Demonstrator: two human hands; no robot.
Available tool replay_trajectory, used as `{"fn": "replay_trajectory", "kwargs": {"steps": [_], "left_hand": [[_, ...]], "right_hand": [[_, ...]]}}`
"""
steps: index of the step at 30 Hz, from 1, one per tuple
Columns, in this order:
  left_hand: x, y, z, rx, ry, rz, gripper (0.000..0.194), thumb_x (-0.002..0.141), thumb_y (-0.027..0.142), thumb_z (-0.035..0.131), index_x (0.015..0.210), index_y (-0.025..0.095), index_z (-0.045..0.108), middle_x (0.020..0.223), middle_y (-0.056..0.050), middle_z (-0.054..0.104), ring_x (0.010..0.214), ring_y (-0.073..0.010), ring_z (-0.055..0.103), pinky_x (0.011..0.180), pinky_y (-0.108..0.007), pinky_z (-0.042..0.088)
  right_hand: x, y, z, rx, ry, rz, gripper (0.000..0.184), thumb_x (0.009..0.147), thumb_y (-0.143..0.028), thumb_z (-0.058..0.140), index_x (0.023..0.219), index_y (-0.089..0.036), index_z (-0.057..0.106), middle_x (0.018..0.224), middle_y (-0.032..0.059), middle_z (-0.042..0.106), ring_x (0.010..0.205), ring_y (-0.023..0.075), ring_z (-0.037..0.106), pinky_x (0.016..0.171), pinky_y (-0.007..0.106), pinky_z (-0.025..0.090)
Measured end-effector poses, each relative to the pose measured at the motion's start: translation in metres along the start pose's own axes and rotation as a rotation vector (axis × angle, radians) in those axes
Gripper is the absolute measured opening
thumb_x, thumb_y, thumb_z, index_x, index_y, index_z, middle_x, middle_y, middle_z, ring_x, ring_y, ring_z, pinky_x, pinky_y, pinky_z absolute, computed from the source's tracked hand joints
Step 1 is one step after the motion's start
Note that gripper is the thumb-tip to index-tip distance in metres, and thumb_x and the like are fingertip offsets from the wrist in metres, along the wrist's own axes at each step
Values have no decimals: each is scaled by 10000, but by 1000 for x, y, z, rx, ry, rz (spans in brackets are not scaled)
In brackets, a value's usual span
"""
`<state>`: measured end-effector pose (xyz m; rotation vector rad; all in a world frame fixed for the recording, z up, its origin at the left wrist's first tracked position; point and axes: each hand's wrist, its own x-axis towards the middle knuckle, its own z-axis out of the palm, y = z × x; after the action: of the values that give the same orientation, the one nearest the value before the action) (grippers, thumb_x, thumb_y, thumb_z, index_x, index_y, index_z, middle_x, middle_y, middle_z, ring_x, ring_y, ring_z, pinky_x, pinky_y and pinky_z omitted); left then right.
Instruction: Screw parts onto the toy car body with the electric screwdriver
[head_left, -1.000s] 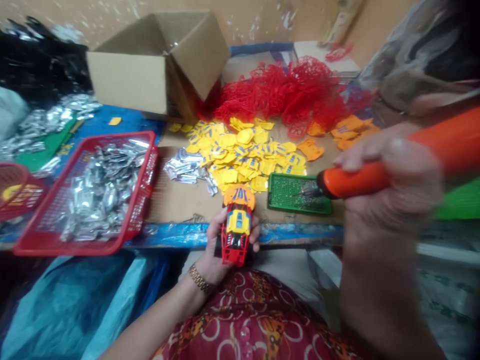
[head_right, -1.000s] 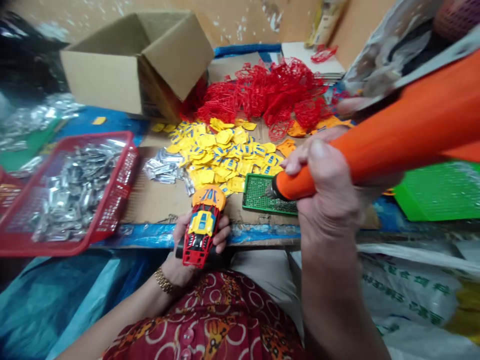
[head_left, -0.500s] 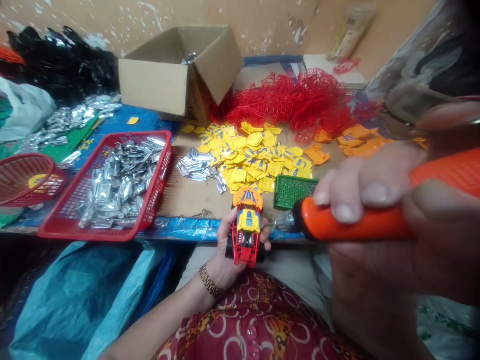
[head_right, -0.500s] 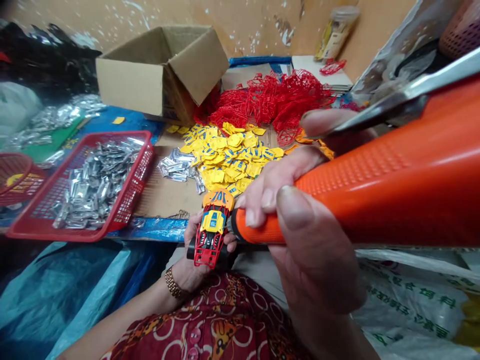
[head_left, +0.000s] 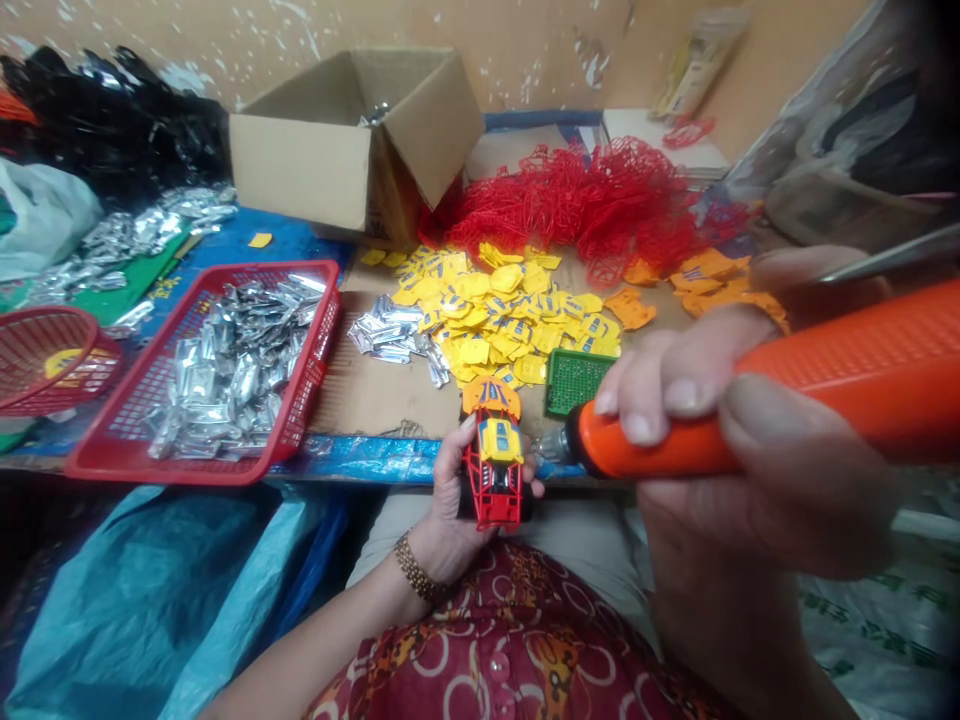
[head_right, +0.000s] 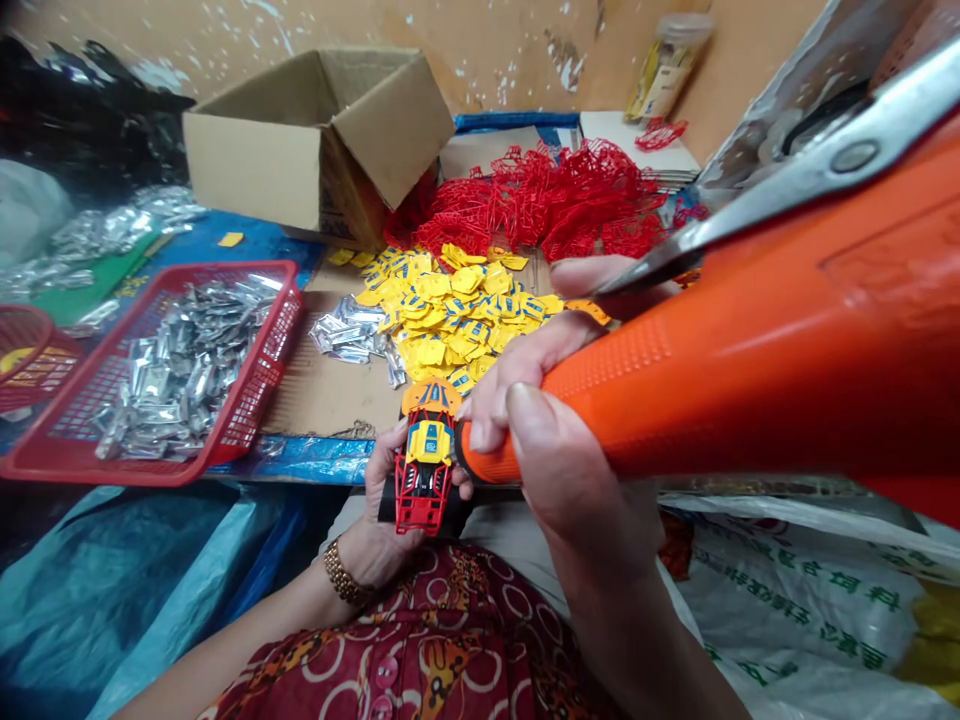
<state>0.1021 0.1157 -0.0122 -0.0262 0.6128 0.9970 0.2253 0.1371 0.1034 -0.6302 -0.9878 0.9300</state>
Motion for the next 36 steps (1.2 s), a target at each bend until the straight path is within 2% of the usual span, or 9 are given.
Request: {"fn": "replay_trajectory", "kwargs": {"steps": [4,10,16,22,27,33,36], "left_hand": [[1,-1,-2,7,-18,1,394,707,447,709,874,94,653,670,-35,634,559,-159,603,515,-285,545],[3,-2,-8,9,33,-14,425,690,466,723,885,95,651,648,-38,648,549,-183,629,519,-317,565],[0,-2,-6,16,37,-2,434,669,431,747,925,93,656,648,-40,663,537,-182,633,507,-315,576],[1,-2,-7,11,49,9,367,738,434,691,905,111,648,613,-36,652,540,-188,641,527,-333,595],[4,-3,-14,16,66,69,345,786,421,652,954,120,653,713,-62,702,636,-221,696,559,-329,605],[3,-2,-14,53,68,16,394,800,483,620,939,116,659,722,-103,713,591,-233,690,511,-312,572],[3,-2,-13,67,71,15,397,800,491,618,938,121,660,720,-99,709,581,-225,678,476,-290,544]], "right_hand": [[-1,5,-4,7,-30,-21,258,656,-61,578,750,-299,614,541,-70,484,399,84,485,433,266,472],[-4,10,-11,-57,-100,-31,133,735,-160,670,704,-290,661,541,-51,440,407,93,475,424,285,489],[-2,13,-12,-86,-145,-110,140,754,-176,696,693,-293,648,543,-64,425,402,73,448,447,269,486],[-11,12,-16,-141,-151,-41,125,801,-172,587,711,-249,550,552,-65,465,428,89,419,495,290,482],[-10,9,-14,-74,-118,5,176,736,-117,605,693,-251,498,526,-83,460,401,83,418,466,285,446],[-11,13,-16,18,-77,33,329,704,-56,636,913,-285,524,577,-98,510,413,101,469,478,311,464],[-12,17,-18,31,-75,16,307,714,-83,667,913,-268,522,567,-98,505,403,102,465,439,304,452]]}}
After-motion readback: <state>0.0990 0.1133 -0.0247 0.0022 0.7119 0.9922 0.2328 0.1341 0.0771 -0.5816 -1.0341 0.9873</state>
